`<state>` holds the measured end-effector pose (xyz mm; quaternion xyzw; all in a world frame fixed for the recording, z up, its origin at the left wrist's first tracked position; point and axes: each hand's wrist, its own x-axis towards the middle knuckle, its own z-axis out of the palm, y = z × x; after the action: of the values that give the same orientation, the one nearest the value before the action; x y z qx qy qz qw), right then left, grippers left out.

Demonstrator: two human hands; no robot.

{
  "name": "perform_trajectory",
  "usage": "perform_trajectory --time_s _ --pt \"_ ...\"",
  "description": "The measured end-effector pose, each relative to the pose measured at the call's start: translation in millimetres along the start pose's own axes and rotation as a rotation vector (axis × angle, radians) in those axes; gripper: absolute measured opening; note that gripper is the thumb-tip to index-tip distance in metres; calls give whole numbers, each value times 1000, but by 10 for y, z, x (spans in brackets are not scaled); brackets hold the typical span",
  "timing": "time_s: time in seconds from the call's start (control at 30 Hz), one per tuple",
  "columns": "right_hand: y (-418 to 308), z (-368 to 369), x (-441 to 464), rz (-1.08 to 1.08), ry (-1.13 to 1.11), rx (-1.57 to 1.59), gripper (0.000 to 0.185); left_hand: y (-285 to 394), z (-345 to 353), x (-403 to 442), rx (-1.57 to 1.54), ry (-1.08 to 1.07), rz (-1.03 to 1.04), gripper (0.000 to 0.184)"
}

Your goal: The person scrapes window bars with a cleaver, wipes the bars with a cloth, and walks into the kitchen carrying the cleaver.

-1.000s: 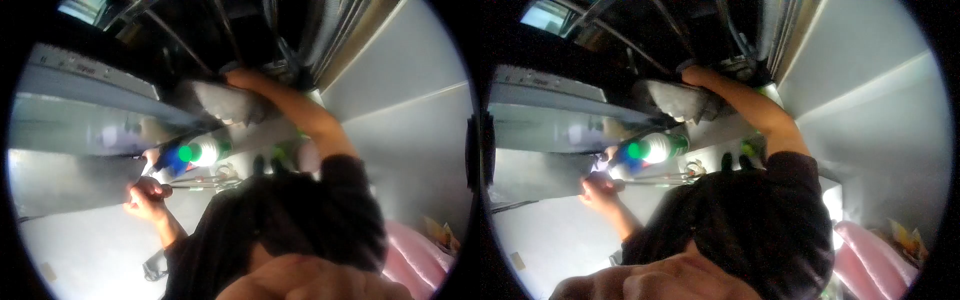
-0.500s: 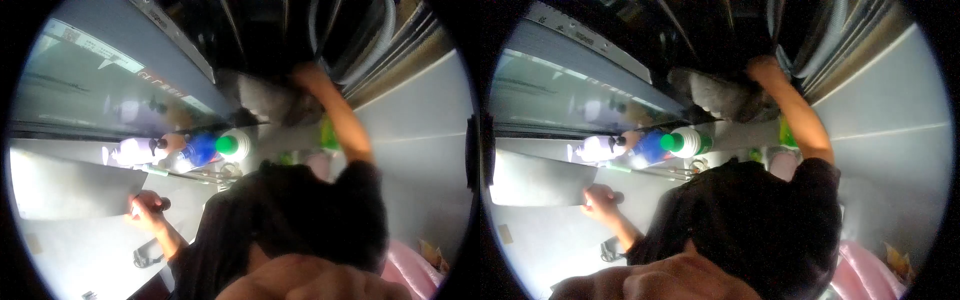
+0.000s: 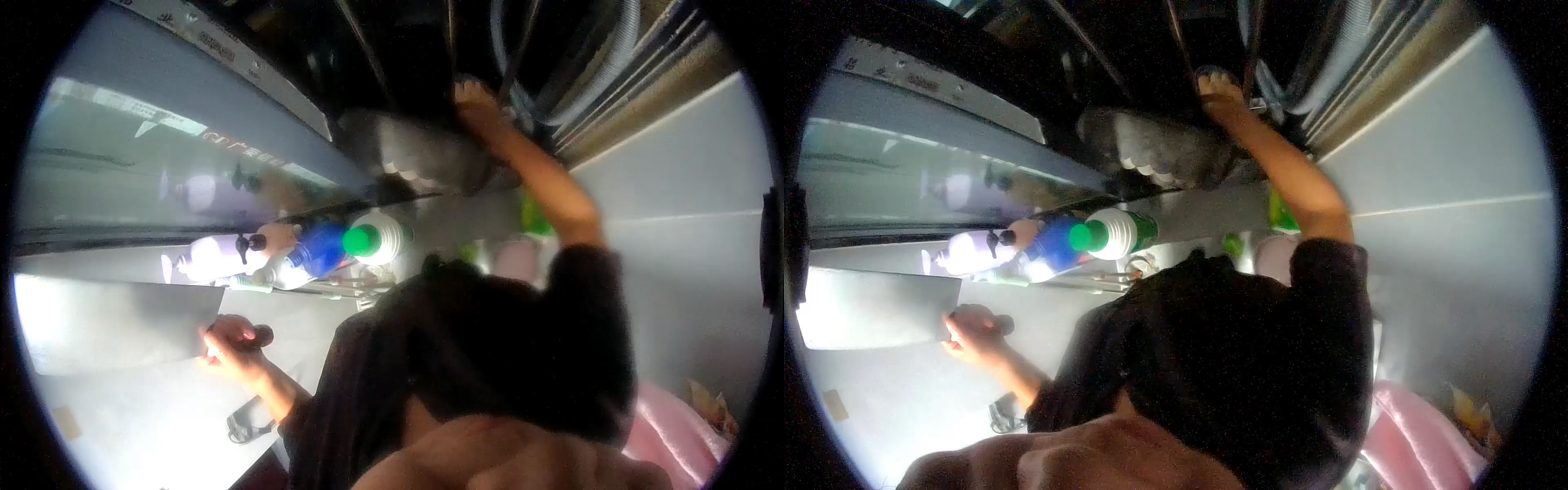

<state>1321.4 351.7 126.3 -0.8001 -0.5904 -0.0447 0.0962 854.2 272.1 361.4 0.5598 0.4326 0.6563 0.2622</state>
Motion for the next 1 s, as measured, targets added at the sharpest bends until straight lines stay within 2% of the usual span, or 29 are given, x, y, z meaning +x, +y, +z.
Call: perform_trajectory --time_s 0.03,0.1,0.13,0.17,0.23,0.33,0.47,0.53,0.57,0.63,0.67,0.73,0.87,0.93,1.0 --pt "43 114 155 -1 6 -1 28 -2 -19 -8 5 -29 13 26" --pt "111 532 501 172 115 -161 27 -26 -73 -21 -11 -48 38 26" --pt "111 673 588 227 20 -42 27 -52 -96 -25 -26 -67 54 26" --pt "126 568 540 226 19 -41 27 -35 -103 -61 -24 -67 54 26" --pt "2 222 335 175 -155 180 27 -91 -153 -87 -174 64 -9 27" --pt "-274 61 -271 287 -230 -9 26 -129 -222 -102 -20 9 61 29" --pt "-157 159 -201 381 -285 68 25 -161 -200 -79 -60 62 -21 30" --pt "100 505 -19 -82 96 76 24 -135 -128 -73 -27 39 -36 31" --pt "98 462 39 -69 97 78 24 -90 -55 -56 -29 27 -34 31" --pt "27 415 256 155 33 109 23 1 73 -78 16 204 -122 32" --pt "57 464 246 164 22 117 23 44 83 -89 40 257 -155 32" --pt "126 406 298 88 -144 202 24 85 96 -78 -48 -1 -38 34" --pt "-7 5 -116 8 -189 198 27 16 36 -110 -40 84 -18 35" --pt "-33 -144 -138 118 -426 147 30 48 21 -107 -55 -36 -17 34" --pt "16 -204 -201 93 -403 203 30 121 -55 -157 -50 -37 -9 34"
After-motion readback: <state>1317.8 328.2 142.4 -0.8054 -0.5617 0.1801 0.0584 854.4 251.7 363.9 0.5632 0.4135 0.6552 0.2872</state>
